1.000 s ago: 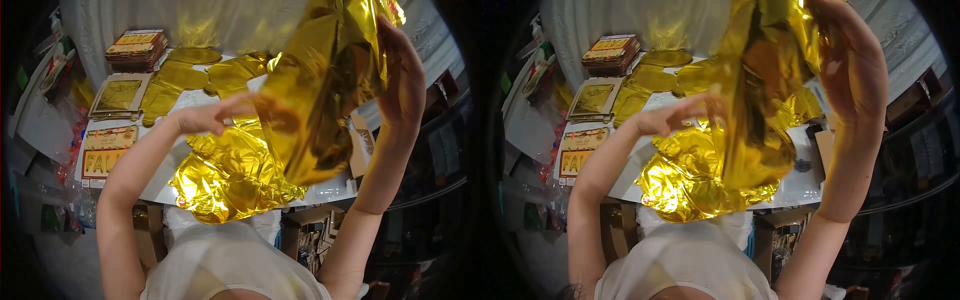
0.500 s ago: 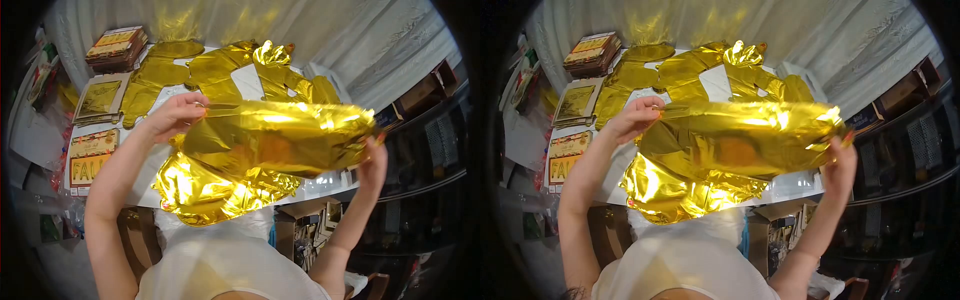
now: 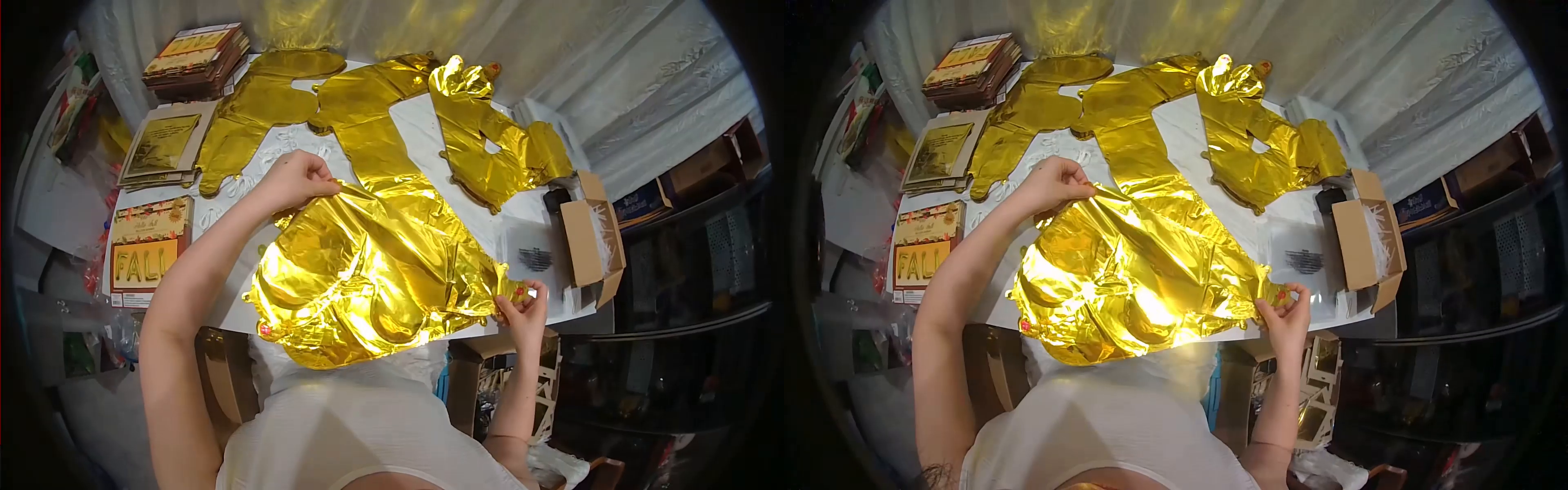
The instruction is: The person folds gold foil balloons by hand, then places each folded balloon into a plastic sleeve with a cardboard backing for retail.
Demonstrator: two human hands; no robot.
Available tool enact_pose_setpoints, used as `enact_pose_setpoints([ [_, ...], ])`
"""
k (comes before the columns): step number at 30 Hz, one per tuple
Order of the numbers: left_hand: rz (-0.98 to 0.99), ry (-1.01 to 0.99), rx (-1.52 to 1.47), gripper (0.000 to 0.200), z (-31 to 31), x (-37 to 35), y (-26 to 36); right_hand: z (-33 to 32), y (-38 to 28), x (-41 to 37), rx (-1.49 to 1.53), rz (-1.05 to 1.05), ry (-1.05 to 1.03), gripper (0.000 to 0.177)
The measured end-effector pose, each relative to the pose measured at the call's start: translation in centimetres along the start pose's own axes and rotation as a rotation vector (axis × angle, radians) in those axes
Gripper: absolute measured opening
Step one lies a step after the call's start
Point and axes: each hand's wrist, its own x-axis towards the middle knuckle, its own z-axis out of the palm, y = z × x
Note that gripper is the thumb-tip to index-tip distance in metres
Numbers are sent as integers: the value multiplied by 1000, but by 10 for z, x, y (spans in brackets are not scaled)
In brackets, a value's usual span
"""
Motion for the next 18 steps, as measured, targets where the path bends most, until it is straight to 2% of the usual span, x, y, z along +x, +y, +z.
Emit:
enact_pose_setpoints([
  [1,61,48,102,25,0,0,-2,0,-4,-2,-2,1,-5,53],
  [5,37,74,122,27,3,0,3,3,-18,-9,-100,-33,-7,58],
  [7,65,82,232,28,6,-1,6,4,-34,-16,-111,-18,1,60],
  [9,86,111,315,28,9,-7,14,7,-55,-25,-693,-127,48,59],
  [10,111,138,397,28,9,-11,19,10,-54,-27,-694,-125,48,59],
  [11,111,134,396,28,10,-13,20,13,-50,-28,-813,-269,112,55],
  [12,120,215,468,29,11,-16,22,16,-48,-30,-930,-414,176,52],
  [13,129,296,539,29,11,-19,24,18,-50,-31,-932,-410,175,52],
  [16,109,297,502,23,0,-40,39,32,-65,-30,-966,-501,81,44],
  [18,175,284,541,18,-6,-61,39,48,-80,-19,-700,-795,-226,43],
])
